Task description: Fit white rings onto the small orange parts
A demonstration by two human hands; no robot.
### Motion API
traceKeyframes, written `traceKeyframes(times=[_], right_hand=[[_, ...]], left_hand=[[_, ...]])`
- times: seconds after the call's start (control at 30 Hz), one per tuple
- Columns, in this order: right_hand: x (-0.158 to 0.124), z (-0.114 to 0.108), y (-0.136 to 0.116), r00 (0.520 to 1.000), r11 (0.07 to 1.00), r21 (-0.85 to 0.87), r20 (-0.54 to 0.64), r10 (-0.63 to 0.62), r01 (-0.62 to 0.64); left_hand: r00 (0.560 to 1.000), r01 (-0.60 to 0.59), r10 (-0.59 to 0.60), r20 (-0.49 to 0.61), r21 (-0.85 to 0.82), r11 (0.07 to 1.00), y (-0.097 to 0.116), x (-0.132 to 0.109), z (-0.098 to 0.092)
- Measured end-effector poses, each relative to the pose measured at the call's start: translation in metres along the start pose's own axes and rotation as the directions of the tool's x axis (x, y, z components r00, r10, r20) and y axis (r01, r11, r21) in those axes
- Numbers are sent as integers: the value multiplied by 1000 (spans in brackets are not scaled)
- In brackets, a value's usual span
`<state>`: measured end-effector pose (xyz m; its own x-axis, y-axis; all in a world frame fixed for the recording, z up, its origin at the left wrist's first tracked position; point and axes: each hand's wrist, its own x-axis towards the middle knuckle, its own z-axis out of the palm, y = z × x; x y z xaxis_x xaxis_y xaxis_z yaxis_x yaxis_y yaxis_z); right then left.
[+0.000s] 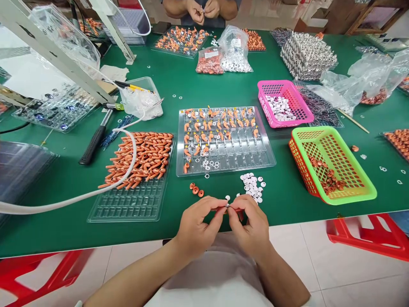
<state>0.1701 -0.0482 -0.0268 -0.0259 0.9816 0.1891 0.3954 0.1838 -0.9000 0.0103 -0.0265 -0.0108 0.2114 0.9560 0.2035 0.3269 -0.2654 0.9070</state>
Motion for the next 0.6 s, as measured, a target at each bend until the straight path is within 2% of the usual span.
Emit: traceKeyframes(times=[0.1,0.17,0.27,0.37,0.6], right_hand=[[4,-6,0,986,972,181,101,131,-148],[7,-9,1,950,902,319,207,235,-293],[9,-11,3,894,780,445,308,327,-439],[9,-8,3,881,737,487,319,348,-468],[6,-3,0,890,778,436,278,361,-452]], left_hand=[[987,150,-143,73,-98,984,-3,0,-3],[974,213,-199,106,-138,967,-5,1,-5],[985,160,-150,82,-125,979,-5,3,-7],[996,65,-59,65,-92,994,-3,6,-8],[997,-13,12,75,14,1000,-1,8,-9]])
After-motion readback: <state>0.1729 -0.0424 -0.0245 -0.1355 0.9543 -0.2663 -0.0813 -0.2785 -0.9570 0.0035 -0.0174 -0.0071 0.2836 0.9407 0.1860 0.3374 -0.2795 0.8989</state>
